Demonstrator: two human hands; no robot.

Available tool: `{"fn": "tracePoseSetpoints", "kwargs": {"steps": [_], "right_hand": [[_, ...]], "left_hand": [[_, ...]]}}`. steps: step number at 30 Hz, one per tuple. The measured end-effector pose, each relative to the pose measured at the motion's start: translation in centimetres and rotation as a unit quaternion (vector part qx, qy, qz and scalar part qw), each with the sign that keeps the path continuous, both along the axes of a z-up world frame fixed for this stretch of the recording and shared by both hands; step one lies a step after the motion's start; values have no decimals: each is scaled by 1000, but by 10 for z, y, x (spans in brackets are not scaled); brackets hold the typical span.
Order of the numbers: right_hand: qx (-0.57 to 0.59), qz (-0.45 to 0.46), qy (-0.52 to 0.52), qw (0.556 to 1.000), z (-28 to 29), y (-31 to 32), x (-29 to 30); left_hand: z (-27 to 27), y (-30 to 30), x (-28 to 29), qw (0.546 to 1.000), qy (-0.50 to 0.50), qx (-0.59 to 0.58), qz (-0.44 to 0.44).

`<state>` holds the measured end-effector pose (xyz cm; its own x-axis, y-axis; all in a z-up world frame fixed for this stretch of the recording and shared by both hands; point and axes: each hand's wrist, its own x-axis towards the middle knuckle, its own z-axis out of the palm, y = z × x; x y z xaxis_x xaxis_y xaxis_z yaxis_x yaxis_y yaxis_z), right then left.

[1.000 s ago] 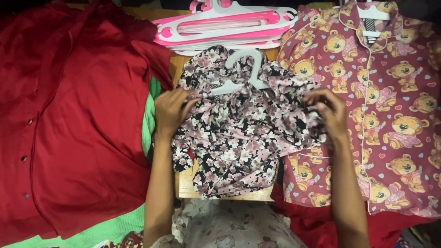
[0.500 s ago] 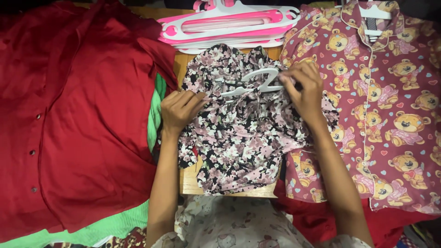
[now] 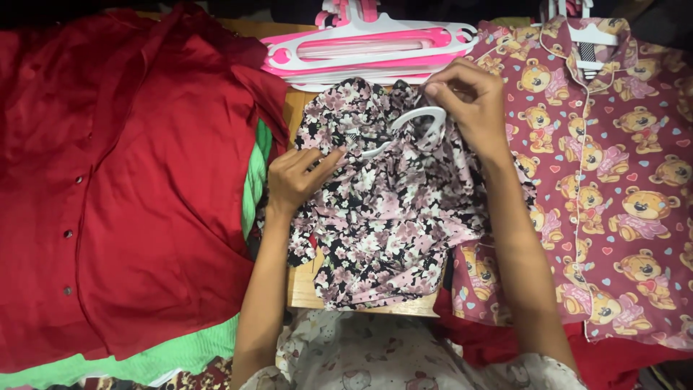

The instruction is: The person handles a red shirt and a floral patterned garment on a wooden surface. They smooth the red shirt and then pick up the floral garment, placing it onto a white hanger and adjusting the fabric to hang it properly.

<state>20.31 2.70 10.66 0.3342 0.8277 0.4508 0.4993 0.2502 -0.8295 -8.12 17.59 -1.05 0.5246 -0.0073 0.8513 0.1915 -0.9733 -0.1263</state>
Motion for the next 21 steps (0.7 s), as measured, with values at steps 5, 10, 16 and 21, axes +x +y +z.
{"fn": "tracePoseSetpoints", "kwargs": {"steps": [5, 10, 16, 21], "right_hand": [[11, 27, -101, 994, 16, 6, -7], [22, 36, -187, 981, 34, 8, -26], [-20, 101, -205, 973, 34, 3, -33], [34, 111, -234, 965, 29, -1, -31]], "left_hand": [[4, -3, -2, 1000, 2, -1, -8], [-5, 0, -2, 1000, 7, 8, -6], [-20, 3, 0, 1000, 29, -4, 6], [-21, 2, 2, 999, 41, -25, 15]]}}
